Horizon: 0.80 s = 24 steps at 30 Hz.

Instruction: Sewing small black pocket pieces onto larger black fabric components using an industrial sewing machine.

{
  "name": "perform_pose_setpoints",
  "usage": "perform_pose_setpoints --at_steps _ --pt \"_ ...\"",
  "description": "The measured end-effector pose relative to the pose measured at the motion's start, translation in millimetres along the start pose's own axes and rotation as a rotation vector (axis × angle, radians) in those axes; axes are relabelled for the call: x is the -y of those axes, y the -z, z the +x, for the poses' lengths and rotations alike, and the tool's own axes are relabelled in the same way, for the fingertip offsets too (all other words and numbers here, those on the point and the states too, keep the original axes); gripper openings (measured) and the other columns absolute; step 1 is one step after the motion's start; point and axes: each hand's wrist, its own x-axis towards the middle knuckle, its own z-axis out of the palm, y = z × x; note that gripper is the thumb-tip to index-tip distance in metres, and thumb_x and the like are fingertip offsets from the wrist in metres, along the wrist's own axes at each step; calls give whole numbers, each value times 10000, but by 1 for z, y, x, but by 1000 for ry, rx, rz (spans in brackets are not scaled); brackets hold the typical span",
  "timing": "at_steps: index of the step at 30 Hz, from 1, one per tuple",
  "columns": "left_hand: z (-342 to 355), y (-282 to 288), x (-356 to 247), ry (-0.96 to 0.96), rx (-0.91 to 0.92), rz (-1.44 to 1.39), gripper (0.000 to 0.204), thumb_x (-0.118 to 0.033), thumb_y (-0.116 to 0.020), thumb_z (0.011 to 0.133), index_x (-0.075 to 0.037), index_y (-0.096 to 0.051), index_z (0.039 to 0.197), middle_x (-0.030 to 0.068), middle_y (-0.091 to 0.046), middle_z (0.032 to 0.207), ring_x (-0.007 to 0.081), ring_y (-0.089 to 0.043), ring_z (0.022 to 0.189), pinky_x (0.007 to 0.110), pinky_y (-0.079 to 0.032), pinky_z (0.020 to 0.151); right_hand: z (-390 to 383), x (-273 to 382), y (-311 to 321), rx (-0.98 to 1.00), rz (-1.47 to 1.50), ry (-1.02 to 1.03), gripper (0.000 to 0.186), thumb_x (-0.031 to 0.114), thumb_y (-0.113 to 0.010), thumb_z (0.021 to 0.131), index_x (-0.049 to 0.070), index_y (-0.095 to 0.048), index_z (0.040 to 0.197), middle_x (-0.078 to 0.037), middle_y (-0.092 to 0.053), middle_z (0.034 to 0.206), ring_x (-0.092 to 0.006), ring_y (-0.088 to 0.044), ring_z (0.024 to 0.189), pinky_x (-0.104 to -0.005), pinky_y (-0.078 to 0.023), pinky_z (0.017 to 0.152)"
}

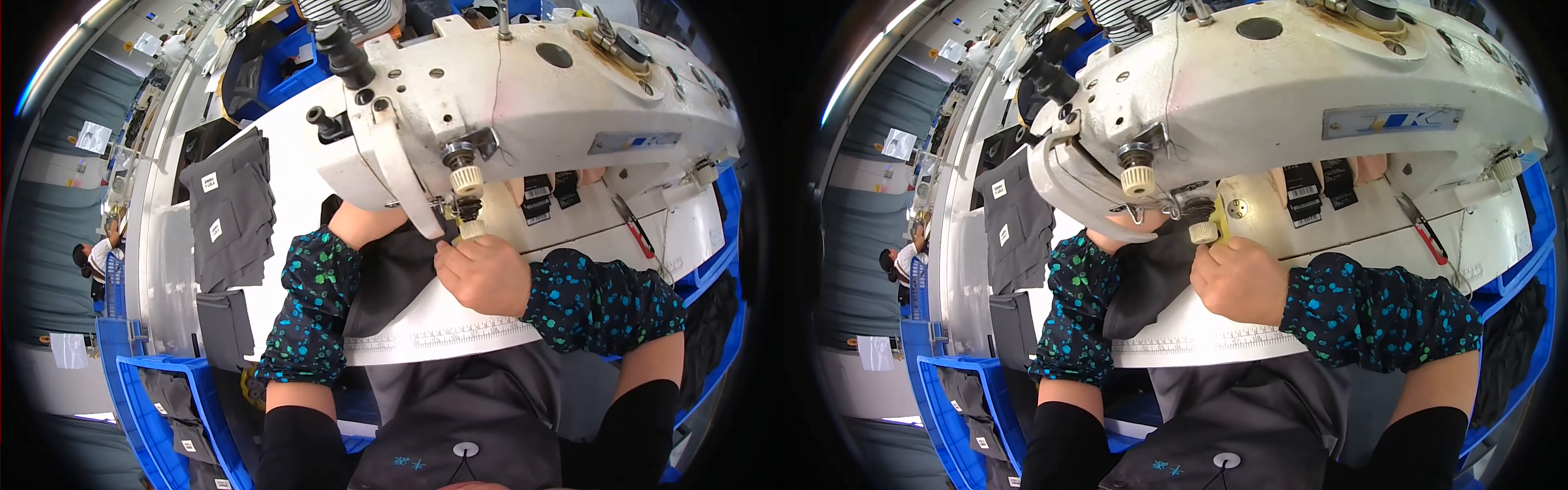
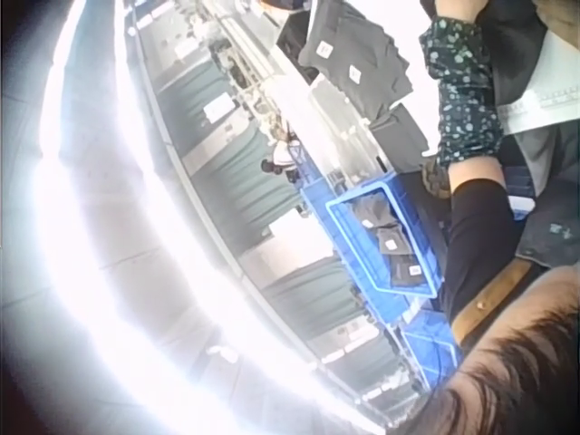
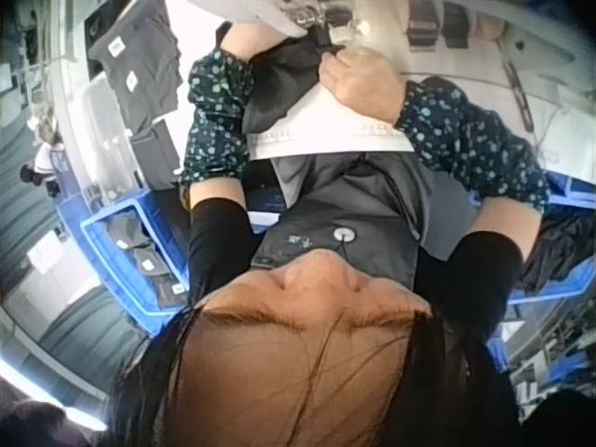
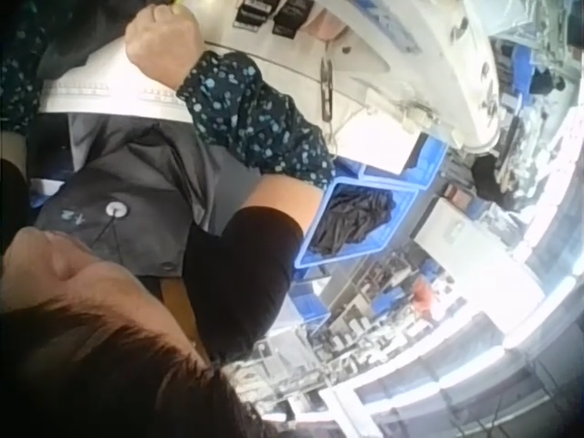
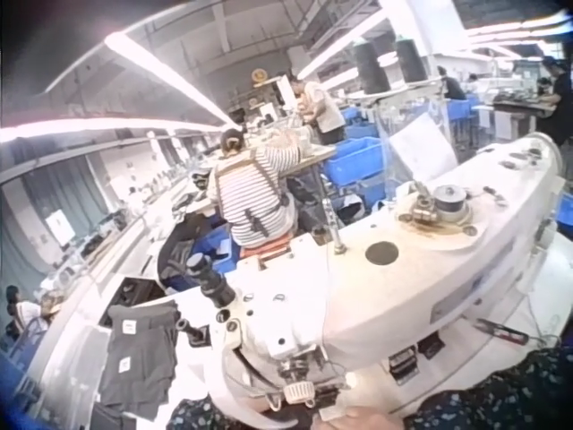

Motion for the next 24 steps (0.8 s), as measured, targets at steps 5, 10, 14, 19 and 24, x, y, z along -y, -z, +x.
perform_pose_setpoints --at_steps 5,10,14,19,24 --pt "-6 -5 19 -384 -288 420 226 -219 -576 974 -81 -669 1126 63 -691 1024 247 -678 936 396 -542 772 5 4 -1 95 0 -4 220 107 -657 752 -9 -699 934 -76 -690 922 -149 -613 698 -275 -462 589" --pt "-26 38 -71 222 -7 337 407 -263 -744 841 -78 -673 1197 100 -694 1140 312 -638 1067 679 -292 1078 -5 7 -1 103 -42 -49 246 146 -638 761 -14 -707 935 -141 -717 985 -160 -633 676 -284 -482 588" --pt "-65 25 -111 128 74 316 546 -266 -715 862 -60 -579 1349 83 -572 1387 266 -528 1294 627 -300 1112 -4 13 0 157 -26 -45 266 153 -645 762 -20 -716 950 -186 -729 1049 -164 -649 642 -289 -494 574" --pt "-84 -1 -89 92 -56 271 500 -279 -724 868 -104 -607 1322 75 -556 1417 292 -507 1316 576 -341 1075 -6 17 2 189 -29 -78 263 185 -673 846 -32 -721 986 -234 -720 1126 -175 -663 595 -302 -506 549" --pt "-72 -4 -74 54 -75 249 447 -292 -715 876 -101 -632 1271 81 -566 1393 299 -509 1310 574 -361 1051 -6 9 -2 188 -59 -89 256 204 -677 884 -27 -716 988 -221 -722 1124 -173 -658 584 -302 -504 545"
